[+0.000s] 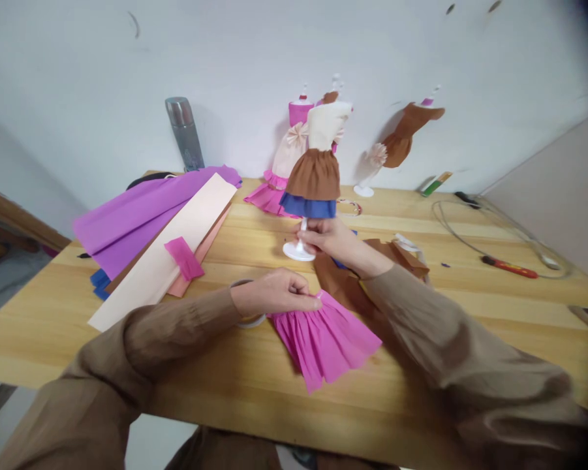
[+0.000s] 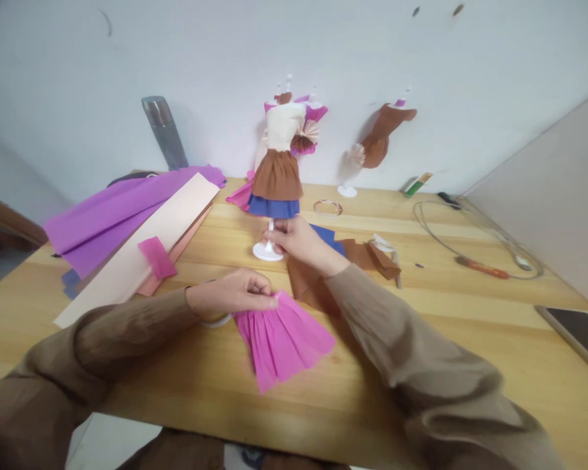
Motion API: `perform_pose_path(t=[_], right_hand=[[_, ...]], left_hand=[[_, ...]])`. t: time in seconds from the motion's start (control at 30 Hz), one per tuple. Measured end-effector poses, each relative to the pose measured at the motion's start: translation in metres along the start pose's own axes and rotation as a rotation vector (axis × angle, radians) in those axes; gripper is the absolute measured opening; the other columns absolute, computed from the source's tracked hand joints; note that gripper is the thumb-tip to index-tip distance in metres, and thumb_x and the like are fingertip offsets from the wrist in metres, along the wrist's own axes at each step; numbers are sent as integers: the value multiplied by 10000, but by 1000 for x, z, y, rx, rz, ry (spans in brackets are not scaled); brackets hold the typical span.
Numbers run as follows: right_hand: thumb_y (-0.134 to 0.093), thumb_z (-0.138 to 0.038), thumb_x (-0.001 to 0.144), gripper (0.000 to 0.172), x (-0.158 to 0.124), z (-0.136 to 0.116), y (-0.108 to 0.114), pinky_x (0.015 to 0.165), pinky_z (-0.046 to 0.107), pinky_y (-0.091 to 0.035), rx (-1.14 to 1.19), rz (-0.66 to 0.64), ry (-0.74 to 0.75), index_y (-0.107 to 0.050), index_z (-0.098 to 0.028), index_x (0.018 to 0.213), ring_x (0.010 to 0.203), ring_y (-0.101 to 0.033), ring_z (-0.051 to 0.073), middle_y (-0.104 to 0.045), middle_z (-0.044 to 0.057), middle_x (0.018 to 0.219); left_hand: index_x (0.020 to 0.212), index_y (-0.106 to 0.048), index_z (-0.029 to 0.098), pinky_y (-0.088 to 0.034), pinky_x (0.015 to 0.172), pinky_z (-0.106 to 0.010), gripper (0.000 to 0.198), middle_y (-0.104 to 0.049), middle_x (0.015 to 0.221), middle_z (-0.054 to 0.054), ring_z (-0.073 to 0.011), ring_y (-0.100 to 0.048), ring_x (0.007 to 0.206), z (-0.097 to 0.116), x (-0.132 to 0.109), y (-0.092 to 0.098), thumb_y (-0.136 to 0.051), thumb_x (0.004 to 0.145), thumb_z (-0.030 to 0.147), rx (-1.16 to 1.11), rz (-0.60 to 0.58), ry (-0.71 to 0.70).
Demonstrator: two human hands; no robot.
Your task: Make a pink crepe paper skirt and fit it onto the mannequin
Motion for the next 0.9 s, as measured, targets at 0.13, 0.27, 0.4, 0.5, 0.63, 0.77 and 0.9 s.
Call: perform_pose_path(t=[0.13, 0.27, 0.4, 0.5, 0.63, 0.77, 0.9], right_hand=[[-694, -422, 759, 275, -36, -13, 23, 486, 231, -356, 14, -190, -37, -651, -151, 735, 508, -494, 94, -617, 2, 619], [-704, -414, 757, 271, -62, -7, 28, 566, 245, -423, -3, -374, -135, -633, -162, 689, 601, -583, 134, -650, 20, 653], [-689, -444, 772, 316, -80, 5, 16, 527, 241, -352, 5, -488, -208, -632, -145, 685, 551, -505, 106, -617, 21, 634], [-669, -467, 784, 336, -88, 15, 7, 540, 246, -347, 21, -543, -205, -668, -132, 755, 571, -491, 109, -614, 21, 652], [-624, -455, 828, 342, -92, 25, 0, 554, 248, -346, -3, -601, -132, -672, -127, 743, 590, -476, 111, -590, 7, 626], [-632, -451, 822, 343, -94, 29, -4, 531, 243, -292, 6, -572, -159, -652, -128, 710, 560, -397, 89, -529, -17, 601], [-642, -504, 801, 383, -95, 32, -8, 511, 241, -279, 49, -557, -189, -688, -124, 791, 540, -377, 87, -506, -24, 595]], left_hand=[[647, -489, 150, -231, 578, -249, 356, -362, 639, 54, -79, -310, 606, 11, -4, -6, -601, 816, 442, -86, -123, -45], [580, -445, 155, -214, 571, -259, 429, -338, 606, 59, -77, -279, 591, 17, -8, -9, -618, 815, 469, -108, -173, -31], [574, -435, 159, -184, 551, -265, 429, -325, 587, 59, -78, -264, 576, 16, -9, -12, -619, 810, 466, -106, -164, -1], [564, -432, 159, -177, 542, -265, 425, -318, 575, 59, -77, -257, 569, 14, -8, -15, -618, 803, 458, -102, -164, 2], [549, -417, 165, -181, 529, -261, 450, -313, 559, 62, -75, -257, 558, 11, -8, -17, -625, 785, 486, -82, -157, 10], [535, -398, 165, -192, 529, -254, 458, -308, 552, 61, -70, -264, 549, 11, -6, -18, -625, 785, 474, -38, -160, 0], [544, -403, 161, -207, 526, -247, 437, -314, 563, 56, -68, -273, 552, 12, -6, -18, -596, 803, 456, -16, -174, -6]])
Point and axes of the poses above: each hand's wrist, its own x-axis towards the middle knuckle, its own y-axis out of the back of the hand, z = x × y, the point moved 4 cm from there along x, towards the middle knuckle
